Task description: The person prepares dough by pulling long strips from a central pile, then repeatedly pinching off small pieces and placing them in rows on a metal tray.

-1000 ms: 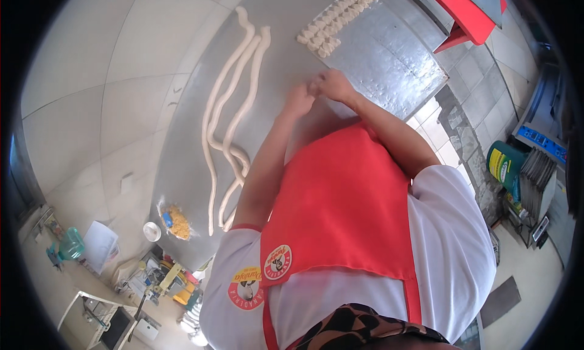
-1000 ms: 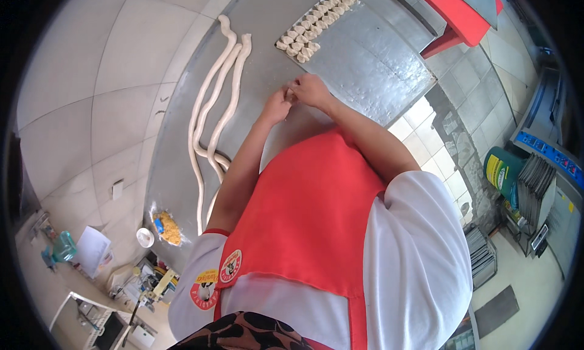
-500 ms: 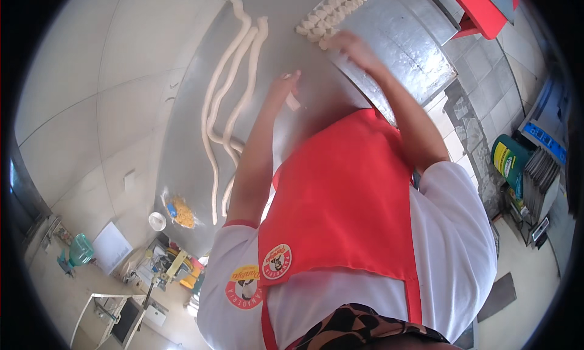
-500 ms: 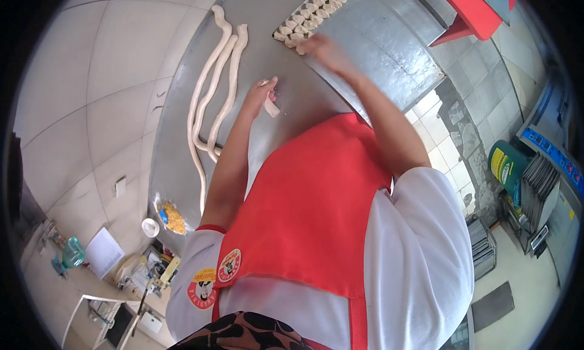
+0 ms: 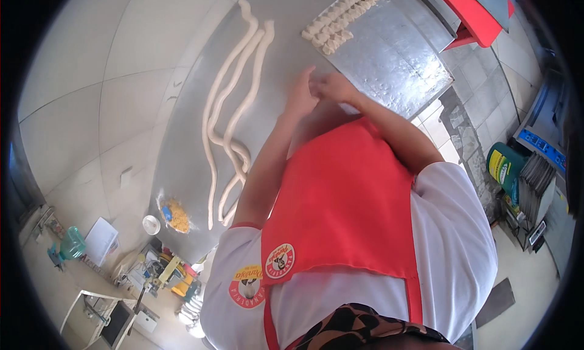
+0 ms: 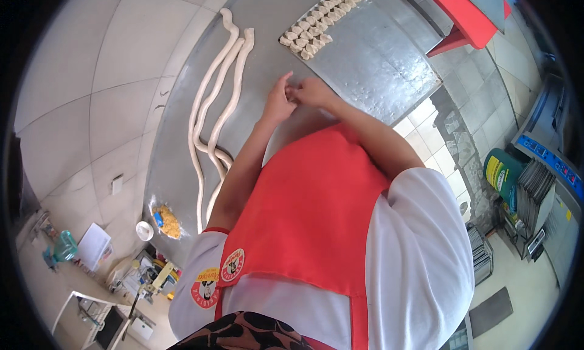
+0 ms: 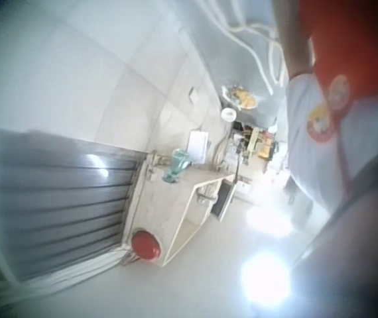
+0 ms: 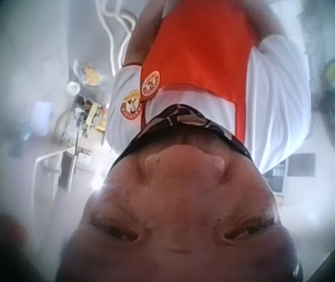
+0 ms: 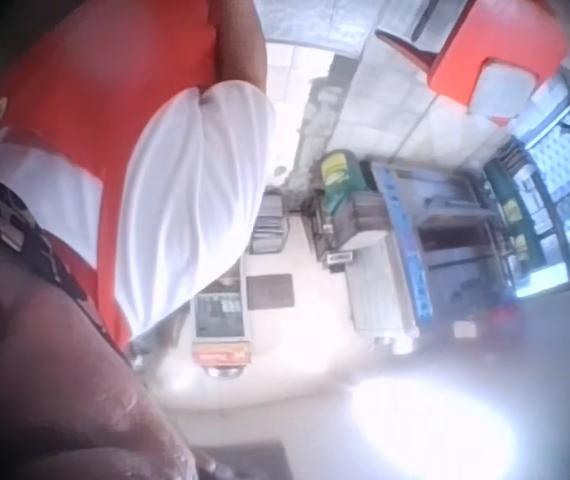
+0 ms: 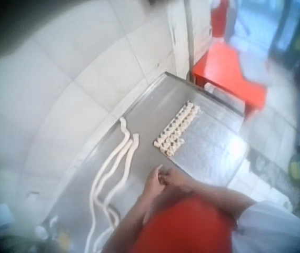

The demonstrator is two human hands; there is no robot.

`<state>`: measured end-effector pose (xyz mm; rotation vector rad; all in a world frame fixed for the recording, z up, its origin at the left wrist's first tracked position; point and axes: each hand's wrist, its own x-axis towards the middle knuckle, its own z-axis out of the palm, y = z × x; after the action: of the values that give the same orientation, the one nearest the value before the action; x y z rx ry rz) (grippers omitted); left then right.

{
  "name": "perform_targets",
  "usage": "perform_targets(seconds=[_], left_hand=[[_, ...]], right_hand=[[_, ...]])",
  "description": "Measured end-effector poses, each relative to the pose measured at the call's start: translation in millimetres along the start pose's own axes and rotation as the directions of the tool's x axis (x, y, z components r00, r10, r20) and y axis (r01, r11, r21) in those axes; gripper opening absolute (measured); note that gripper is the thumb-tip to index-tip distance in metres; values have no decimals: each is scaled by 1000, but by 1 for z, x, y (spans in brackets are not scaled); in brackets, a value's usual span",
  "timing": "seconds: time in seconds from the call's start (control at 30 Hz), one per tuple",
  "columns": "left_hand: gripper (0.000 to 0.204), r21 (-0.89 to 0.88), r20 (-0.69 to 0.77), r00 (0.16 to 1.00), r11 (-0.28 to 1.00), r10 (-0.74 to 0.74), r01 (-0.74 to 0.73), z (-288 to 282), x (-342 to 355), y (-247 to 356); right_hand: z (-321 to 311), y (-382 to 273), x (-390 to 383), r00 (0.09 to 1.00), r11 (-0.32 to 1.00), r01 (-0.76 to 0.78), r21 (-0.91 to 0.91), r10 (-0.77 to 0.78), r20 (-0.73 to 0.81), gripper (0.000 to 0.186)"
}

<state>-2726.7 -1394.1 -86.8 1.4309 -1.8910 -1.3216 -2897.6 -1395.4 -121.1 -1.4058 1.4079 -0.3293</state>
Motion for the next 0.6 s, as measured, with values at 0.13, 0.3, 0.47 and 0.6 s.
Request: perform_targets(seconds=[0.13, 0.3, 0.47, 0.6], left_hand=[[42, 192, 76, 995, 980, -70, 54, 4, 3, -31], [38, 259, 146, 989, 966, -23, -16, 11, 27, 10], [30, -32, 257, 854, 879, -453, 476, -13, 39, -21], [34, -316, 252, 727, 656, -639, 686, -56, 30, -44]], right_hand=[[5, -21, -6, 982, 994, 71, -82, -84, -169, 56], [-13, -28, 11, 924, 935, 99, -341, -214, -317, 53], [-17, -32, 4, 982, 988, 144, -49, -149, -120, 50], [-90, -26, -12, 958, 951, 105, 289, -18, -288, 43]])
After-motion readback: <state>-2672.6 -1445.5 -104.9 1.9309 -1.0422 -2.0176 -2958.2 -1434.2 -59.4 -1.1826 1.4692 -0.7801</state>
